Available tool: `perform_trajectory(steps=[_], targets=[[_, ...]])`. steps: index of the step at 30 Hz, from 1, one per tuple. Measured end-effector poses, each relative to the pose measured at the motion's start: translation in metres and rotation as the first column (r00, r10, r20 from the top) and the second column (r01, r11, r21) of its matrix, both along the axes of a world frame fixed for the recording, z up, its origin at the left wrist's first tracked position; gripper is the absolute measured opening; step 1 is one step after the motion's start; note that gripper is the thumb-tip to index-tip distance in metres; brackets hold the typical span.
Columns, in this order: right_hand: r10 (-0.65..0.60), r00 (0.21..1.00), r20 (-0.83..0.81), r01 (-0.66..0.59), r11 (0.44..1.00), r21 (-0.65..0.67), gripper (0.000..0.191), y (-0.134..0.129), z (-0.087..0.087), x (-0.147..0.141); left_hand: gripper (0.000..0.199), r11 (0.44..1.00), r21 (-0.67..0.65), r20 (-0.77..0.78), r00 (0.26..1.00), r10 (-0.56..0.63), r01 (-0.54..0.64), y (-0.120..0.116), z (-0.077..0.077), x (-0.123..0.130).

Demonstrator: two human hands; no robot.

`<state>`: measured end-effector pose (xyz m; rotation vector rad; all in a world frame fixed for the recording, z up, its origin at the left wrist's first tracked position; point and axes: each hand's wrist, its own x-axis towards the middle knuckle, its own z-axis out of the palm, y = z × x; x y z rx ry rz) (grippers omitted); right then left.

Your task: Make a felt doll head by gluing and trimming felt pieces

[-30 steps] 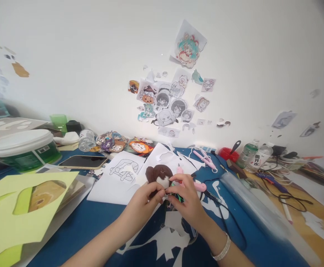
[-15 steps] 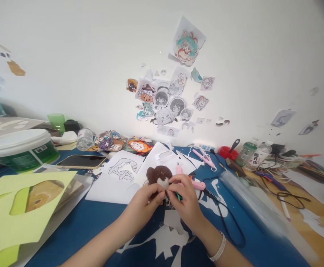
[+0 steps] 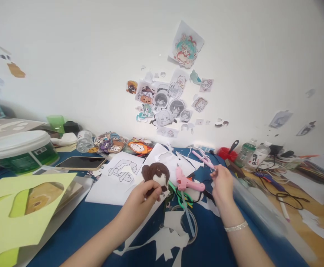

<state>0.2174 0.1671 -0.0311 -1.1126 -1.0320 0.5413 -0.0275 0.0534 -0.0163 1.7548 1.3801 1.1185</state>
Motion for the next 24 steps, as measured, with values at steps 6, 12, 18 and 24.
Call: perform_trajectory(steps=[6, 12, 18, 24], targets=[[0.106, 0.979, 0.176, -0.12, 0.99, 0.071, 0.014, -0.01, 0.005, -0.014, 0.024, 1.0, -0.003, -0.023, 1.0, -0.002, 0.002, -0.002, 0.005, 0.001], [0.604, 0.56, 0.567, -0.73, 0.683, -0.007, 0.012, -0.059, 0.016, -0.062, 0.023, 1.0, 0.01, -0.071, 0.997, -0.026, 0.027, -0.004, 0.009, 0.001], [0.702, 0.499, 0.507, -0.784, 0.615, -0.081, 0.025, -0.066, 0.009, -0.067, 0.025, 0.999, 0.043, -0.167, 0.986, -0.006, 0.013, -0.004, 0.006, 0.004], [0.634, 0.456, 0.624, -0.734, 0.665, -0.139, 0.016, -0.066, 0.013, -0.066, 0.024, 0.999, 0.032, -0.176, 0.984, -0.008, 0.014, -0.005, 0.006, 0.006]])
